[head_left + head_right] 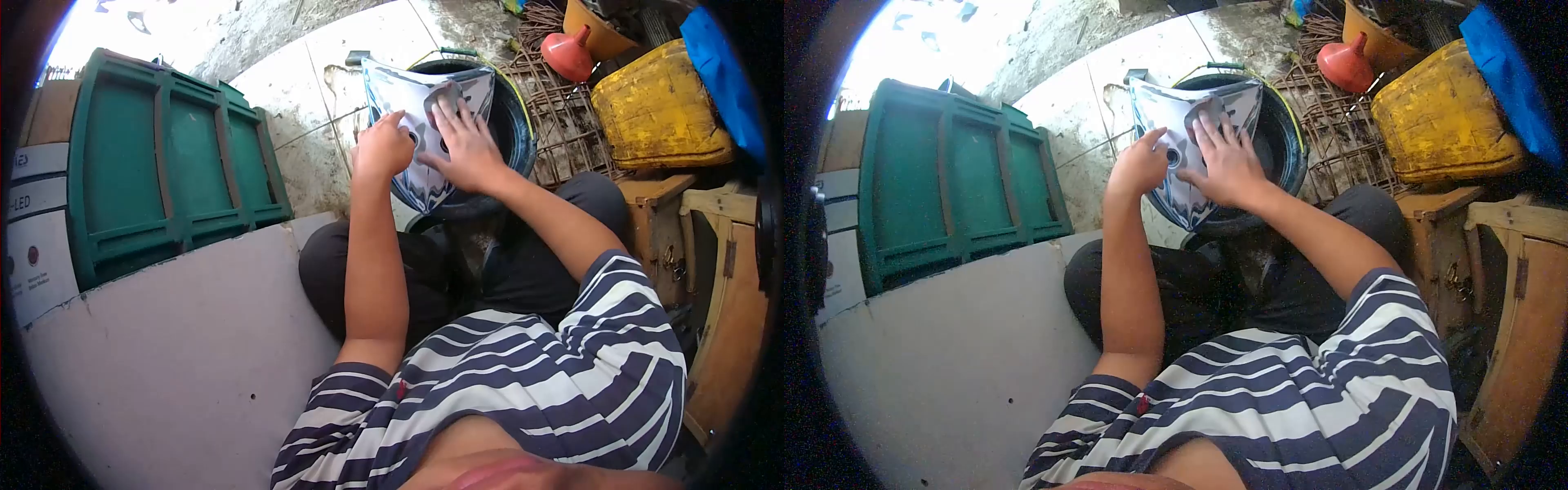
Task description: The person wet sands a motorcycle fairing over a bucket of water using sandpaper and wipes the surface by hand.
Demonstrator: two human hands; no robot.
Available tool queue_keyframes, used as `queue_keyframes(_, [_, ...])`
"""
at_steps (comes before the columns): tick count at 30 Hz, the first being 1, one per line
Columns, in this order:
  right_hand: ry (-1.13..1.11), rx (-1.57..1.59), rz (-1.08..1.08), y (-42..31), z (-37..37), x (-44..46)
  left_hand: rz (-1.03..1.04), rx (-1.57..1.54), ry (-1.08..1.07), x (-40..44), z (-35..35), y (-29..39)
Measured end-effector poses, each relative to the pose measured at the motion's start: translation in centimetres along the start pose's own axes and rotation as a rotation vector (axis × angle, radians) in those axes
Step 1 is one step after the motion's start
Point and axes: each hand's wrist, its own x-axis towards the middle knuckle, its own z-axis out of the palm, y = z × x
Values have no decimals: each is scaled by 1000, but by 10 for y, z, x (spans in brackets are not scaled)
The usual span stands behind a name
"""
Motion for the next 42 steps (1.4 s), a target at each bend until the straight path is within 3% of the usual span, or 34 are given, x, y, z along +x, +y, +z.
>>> queue_keyframes(1, [-24,-2,-5,1,-3,2,-21,-3,-17,-4,1,-1])
queue_keyframes(3, [26,76,185,24,2,24,5,11,22,-3,10,-9])
queue_keyframes(4, [136,208,256,39,10,35,-5,24,24,-4,8,-6])
queue_keyframes(5, [227,244,251,52,18,40,-14,35,28,-4,6,-4])
queue_keyframes(7, [160,116,191,36,3,29,-25,16,12,-1,4,-3])
queue_keyframes(9, [260,120,-29,27,11,21,-38,11,-32,-2,3,-2])
queue_keyframes(15, [263,197,230,55,7,40,1,66,-43,-9,0,-2])
queue_keyframes(17, [310,51,-79,37,15,29,34,55,-42,-8,1,0])
queue_keyframes(19, [318,106,-175,11,-1,13,59,29,-25,-5,2,-1])
queue_keyframes(21, [383,164,-177,32,-9,28,56,5,-30,-8,1,-2])
queue_keyframes(23, [304,394,154,57,-10,41,66,9,-3,-11,1,0])
queue_keyframes(25, [427,134,85,56,2,39,64,7,17,-14,0,4])
queue_keyframes(28, [353,33,-164,19,-4,19,73,-11,5,-8,0,0])
queue_keyframes(31, [230,231,-12,46,-22,36,70,-1,12,-13,2,0])
queue_keyframes(32, [337,247,153,65,-1,47,73,11,39,-13,3,1])
queue_keyframes(33, [346,225,186,67,-1,45,76,19,68,-14,3,3])
queue_keyframes(35, [392,103,-86,40,-10,30,28,25,90,-15,-2,12])
queue_keyframes(37, [346,42,-201,15,1,15,-32,12,100,-20,-9,25])
queue_keyframes(39, [265,15,-181,18,-9,18,10,42,123,-13,2,15])
queue_keyframes(41, [218,166,21,50,-12,37,45,107,159,-13,4,13])
queue_keyframes(42, [312,234,111,54,-14,41,38,143,141,-20,-2,20])
